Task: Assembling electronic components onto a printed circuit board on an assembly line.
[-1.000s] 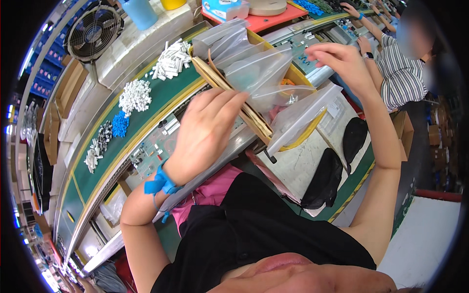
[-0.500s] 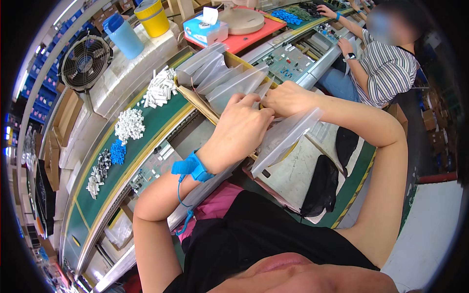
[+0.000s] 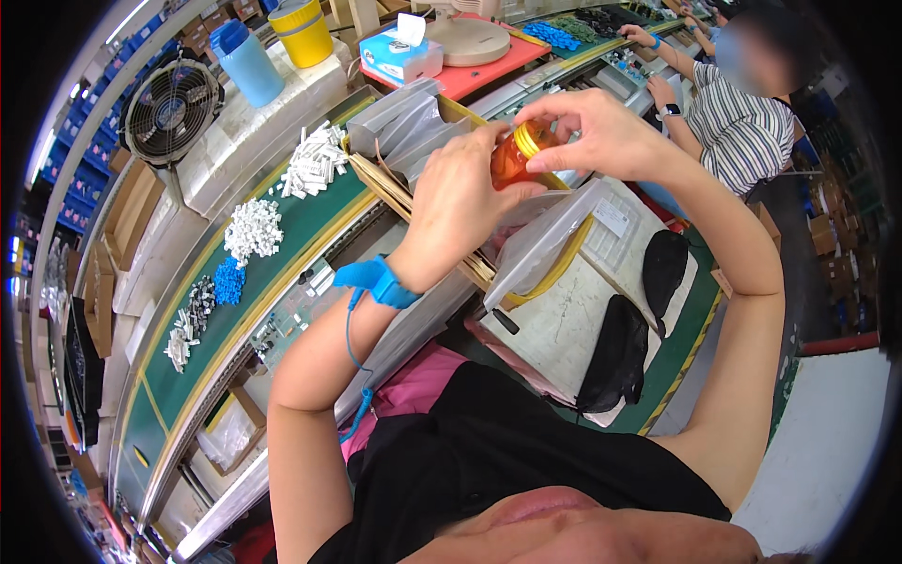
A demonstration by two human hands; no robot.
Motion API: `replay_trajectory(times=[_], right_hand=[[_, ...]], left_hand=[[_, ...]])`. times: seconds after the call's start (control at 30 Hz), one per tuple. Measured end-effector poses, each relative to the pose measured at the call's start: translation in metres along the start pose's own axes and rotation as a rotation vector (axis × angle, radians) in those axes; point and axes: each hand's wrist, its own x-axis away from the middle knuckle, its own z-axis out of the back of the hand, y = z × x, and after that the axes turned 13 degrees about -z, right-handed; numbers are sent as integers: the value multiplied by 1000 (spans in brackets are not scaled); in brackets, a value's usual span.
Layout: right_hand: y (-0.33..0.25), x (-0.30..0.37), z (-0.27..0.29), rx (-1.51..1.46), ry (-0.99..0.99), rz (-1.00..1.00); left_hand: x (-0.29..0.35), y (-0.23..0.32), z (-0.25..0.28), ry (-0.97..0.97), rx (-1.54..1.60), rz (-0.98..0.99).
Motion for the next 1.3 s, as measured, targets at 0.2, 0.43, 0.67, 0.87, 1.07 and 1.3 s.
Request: replay_trajectory(times=[0.2,0.43,0.67,0.87,1.07,1.3], right_hand=[[18,-14,-9,304,179,554],[-4,-14,1,375,139,781],[-61,-4,-19,391,224,827],[-131,-18,-78,481,453,744],[-182,-30,-149,407,403,1131],[-212,-24,-200,470,191,1402]], left_hand=[[5,-6,0,-3,162,117],[3,-10,17,38,248,114],[33,3,72,62,198,139],[74,15,110,340,-24,295],[152,17,148,463,-27,380],[222,29,184,320,58,532]])
